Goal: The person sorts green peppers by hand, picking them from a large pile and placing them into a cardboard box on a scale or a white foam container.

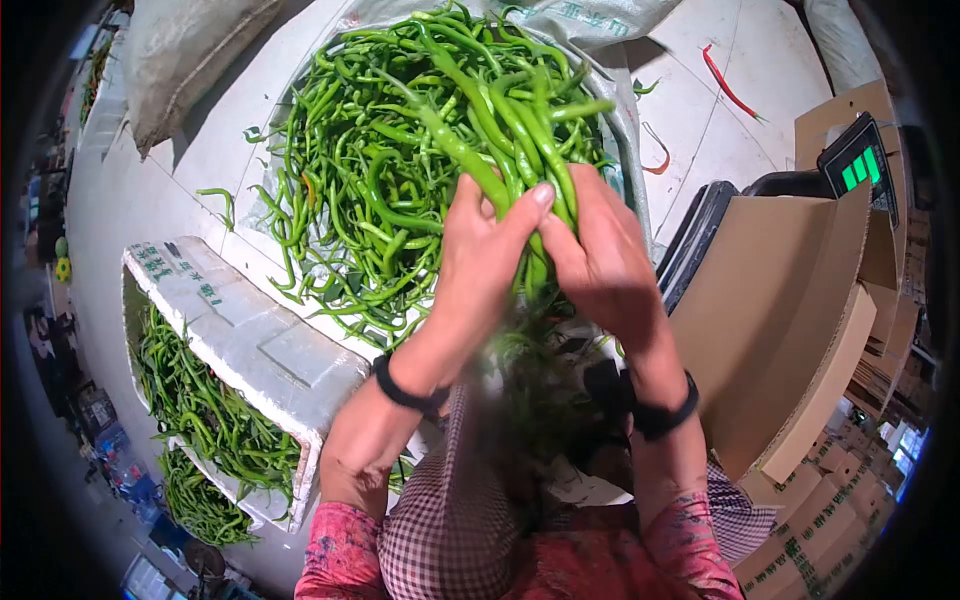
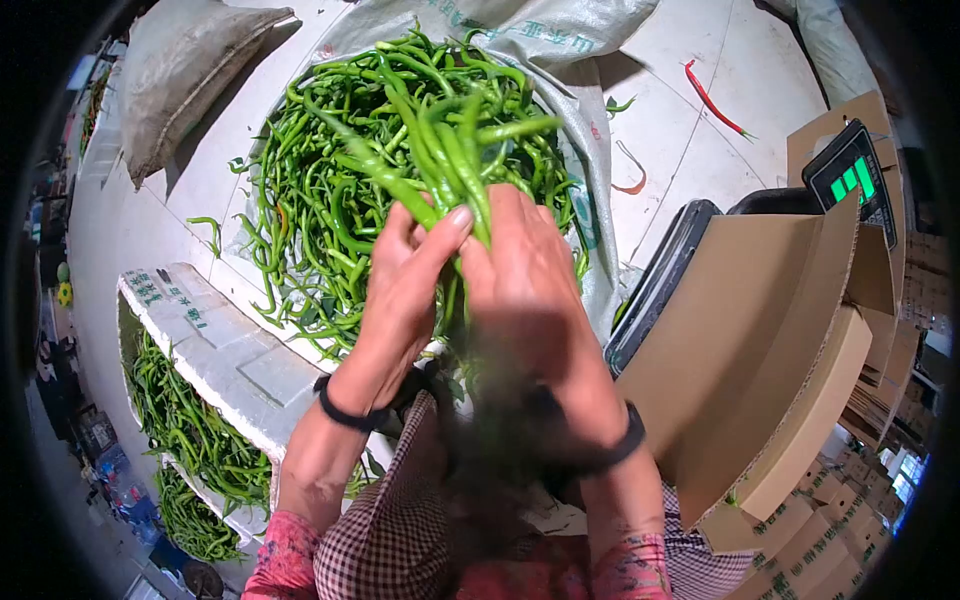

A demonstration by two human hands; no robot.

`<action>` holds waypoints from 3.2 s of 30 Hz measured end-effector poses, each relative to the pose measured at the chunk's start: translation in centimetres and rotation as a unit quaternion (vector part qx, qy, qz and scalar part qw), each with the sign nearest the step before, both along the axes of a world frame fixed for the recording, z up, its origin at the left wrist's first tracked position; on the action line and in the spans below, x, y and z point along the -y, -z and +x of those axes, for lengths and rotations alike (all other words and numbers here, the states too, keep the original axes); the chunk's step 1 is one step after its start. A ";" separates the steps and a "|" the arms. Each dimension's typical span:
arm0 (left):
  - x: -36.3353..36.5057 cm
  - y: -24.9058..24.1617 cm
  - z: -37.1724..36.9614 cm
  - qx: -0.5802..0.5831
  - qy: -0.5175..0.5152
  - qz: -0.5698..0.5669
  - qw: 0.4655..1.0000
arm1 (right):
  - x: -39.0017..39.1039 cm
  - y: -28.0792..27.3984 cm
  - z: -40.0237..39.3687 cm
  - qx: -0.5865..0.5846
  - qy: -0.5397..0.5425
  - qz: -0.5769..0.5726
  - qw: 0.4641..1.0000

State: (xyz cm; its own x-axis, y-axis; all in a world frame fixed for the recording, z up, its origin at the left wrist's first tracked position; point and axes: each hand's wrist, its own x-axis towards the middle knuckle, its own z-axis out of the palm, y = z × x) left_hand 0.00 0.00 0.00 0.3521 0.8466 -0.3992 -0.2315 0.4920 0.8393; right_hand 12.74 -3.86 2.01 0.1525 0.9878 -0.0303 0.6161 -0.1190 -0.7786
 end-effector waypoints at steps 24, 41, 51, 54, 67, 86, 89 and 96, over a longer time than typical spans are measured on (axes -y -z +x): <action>3.0 11.2 -4.0 0.289 -0.001 -0.164 0.943 | 4.0 10.0 -0.2 -0.513 0.010 -0.048 0.857; 4.1 11.2 -2.3 0.004 0.025 -0.183 0.983 | 6.4 13.3 -0.6 -0.456 0.105 -0.147 0.871; 2.0 6.8 -3.4 0.074 0.028 -0.169 0.982 | 6.9 8.0 2.1 -0.576 0.139 -0.093 0.800; 2.9 1.6 -3.3 0.056 0.102 -0.114 0.987 | 8.0 7.4 2.9 -0.663 0.134 -0.108 0.728; 3.6 -15.6 -4.6 0.007 0.120 -0.002 0.993 | 12.5 0.2 3.8 -0.845 -0.022 0.061 0.531; 18.5 -26.4 -6.3 0.017 0.053 0.047 0.997 | 22.7 -9.2 0.4 -0.848 0.026 0.055 0.526; 20.4 -26.0 -6.1 0.035 0.070 0.021 0.997 | 24.3 -9.6 0.6 -0.870 -0.050 0.055 0.488; 23.2 -22.8 -5.5 0.119 0.028 -0.089 0.988 | 27.6 -13.2 2.8 -0.821 0.004 0.126 0.556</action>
